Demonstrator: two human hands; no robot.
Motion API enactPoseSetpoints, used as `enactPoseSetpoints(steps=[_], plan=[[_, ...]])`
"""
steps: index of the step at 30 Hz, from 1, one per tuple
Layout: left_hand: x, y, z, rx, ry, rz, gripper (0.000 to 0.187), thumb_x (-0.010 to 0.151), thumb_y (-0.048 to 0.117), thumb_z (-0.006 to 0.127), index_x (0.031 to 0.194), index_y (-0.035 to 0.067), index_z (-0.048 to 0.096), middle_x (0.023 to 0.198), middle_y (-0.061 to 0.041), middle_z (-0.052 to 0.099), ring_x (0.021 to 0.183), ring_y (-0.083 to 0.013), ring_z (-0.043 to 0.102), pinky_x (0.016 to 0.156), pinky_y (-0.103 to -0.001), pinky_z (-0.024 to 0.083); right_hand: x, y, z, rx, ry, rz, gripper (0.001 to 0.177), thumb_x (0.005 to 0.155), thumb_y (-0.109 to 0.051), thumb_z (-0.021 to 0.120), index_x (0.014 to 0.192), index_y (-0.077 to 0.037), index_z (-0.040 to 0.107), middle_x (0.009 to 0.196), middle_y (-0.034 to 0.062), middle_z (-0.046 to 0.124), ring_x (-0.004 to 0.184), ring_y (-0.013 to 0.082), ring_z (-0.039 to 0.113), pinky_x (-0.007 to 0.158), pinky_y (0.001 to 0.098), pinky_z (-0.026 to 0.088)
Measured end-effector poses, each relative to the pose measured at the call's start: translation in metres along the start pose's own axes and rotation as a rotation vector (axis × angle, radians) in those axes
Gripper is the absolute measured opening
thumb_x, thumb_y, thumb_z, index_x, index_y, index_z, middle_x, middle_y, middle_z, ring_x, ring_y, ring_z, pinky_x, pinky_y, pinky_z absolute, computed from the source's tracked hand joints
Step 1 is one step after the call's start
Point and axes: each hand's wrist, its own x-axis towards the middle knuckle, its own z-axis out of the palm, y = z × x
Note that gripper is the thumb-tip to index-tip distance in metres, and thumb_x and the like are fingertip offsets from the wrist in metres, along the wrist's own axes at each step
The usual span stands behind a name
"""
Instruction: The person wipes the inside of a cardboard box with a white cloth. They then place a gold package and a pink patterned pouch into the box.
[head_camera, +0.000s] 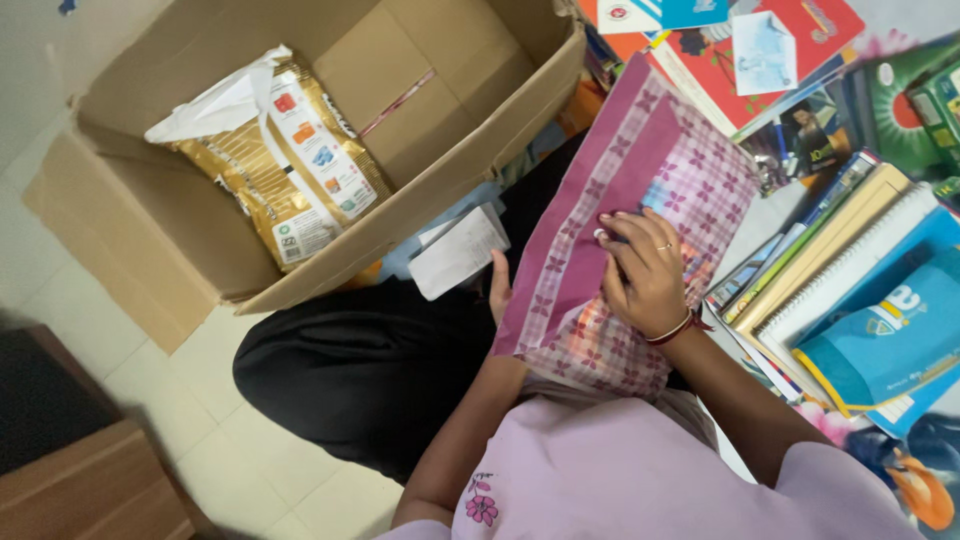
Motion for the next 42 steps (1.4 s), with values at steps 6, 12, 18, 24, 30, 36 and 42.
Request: enactPoseSetpoints(steps=[6, 12, 18, 24, 30, 36, 42], plan=[[0.003, 0.001, -0.018, -0.112, -0.060, 0.011, 0.097, 0.106, 0.075, 0.038, 0.163, -0.004, 0.030, 0.160, -0.027, 0.041, 0.146, -0.0392, 0.046, 0.124, -0.052, 0.036, -0.004, 0.002, 0.001, -0.013, -0.032, 0.011, 0.021, 0.083, 0.005, 0.067, 0.104, 0.002, 0.069, 0.129, 0.0158, 0.066, 0.126, 0.0342, 0.061, 0.116, 0.0543, 0.042], [0.001, 0.002, -0.017, -0.012, -0.016, 0.018, 0.098, 0.103, 0.075, 0.040, 0.161, -0.003, 0.031, 0.158, -0.027, 0.041, 0.145, -0.0400, 0.045, 0.123, -0.052, 0.036, -0.004, 0.004, 0.002, -0.079, -0.059, 0.032, 0.018, 0.083, 0.001, 0.067, 0.100, 0.000, 0.070, 0.140, 0.0136, 0.064, 0.137, 0.0373, 0.052, 0.120, 0.0569, 0.036], [0.000, -0.001, -0.023, -0.038, -0.026, 0.027, 0.096, 0.104, 0.073, 0.041, 0.162, -0.003, 0.030, 0.160, -0.027, 0.040, 0.146, -0.0402, 0.045, 0.124, -0.053, 0.036, -0.011, 0.009, 0.006, -0.126, -0.124, 0.112, 0.008, 0.082, -0.002, 0.066, 0.090, -0.002, 0.068, 0.158, 0.0153, 0.054, 0.154, 0.0444, 0.033, 0.126, 0.0697, 0.012], [-0.005, 0.002, -0.031, -0.036, -0.122, -0.015, 0.097, 0.102, 0.072, 0.042, 0.160, -0.004, 0.033, 0.159, -0.026, 0.042, 0.145, -0.0387, 0.046, 0.124, -0.051, 0.034, -0.014, 0.017, 0.008, -0.148, -0.187, 0.120, 0.006, 0.081, -0.002, 0.066, 0.086, -0.003, 0.067, 0.163, 0.0158, 0.049, 0.159, 0.0478, 0.022, 0.124, 0.0748, 0.001], [0.001, 0.002, -0.036, -0.074, -0.087, 0.009, 0.095, 0.105, 0.072, 0.043, 0.159, -0.007, 0.036, 0.158, -0.027, 0.045, 0.144, -0.0393, 0.047, 0.124, -0.050, 0.035, -0.017, 0.016, 0.008, -0.152, -0.174, 0.110, 0.018, 0.074, 0.000, 0.065, 0.091, -0.002, 0.069, 0.161, 0.0139, 0.053, 0.157, 0.0468, 0.033, 0.128, 0.0701, 0.011], [0.008, 0.011, -0.017, -0.080, -0.107, -0.085, 0.083, 0.108, 0.065, 0.044, 0.153, -0.005, 0.044, 0.150, -0.026, 0.053, 0.137, -0.0384, 0.056, 0.120, -0.051, 0.040, -0.022, 0.010, 0.009, -0.042, -0.068, 0.104, 0.021, 0.080, -0.003, 0.067, 0.101, -0.003, 0.070, 0.145, 0.0142, 0.062, 0.143, 0.0370, 0.054, 0.129, 0.0631, 0.024], [0.010, 0.015, -0.027, -0.053, -0.102, -0.055, 0.073, 0.114, 0.055, 0.046, 0.152, -0.008, 0.048, 0.147, -0.026, 0.057, 0.133, -0.0360, 0.060, 0.119, -0.049, 0.045, -0.021, 0.007, 0.009, -0.042, -0.045, 0.122, 0.039, 0.082, -0.001, 0.064, 0.119, -0.003, 0.073, 0.129, 0.0128, 0.065, 0.135, 0.0334, 0.059, 0.132, 0.0605, 0.027]])
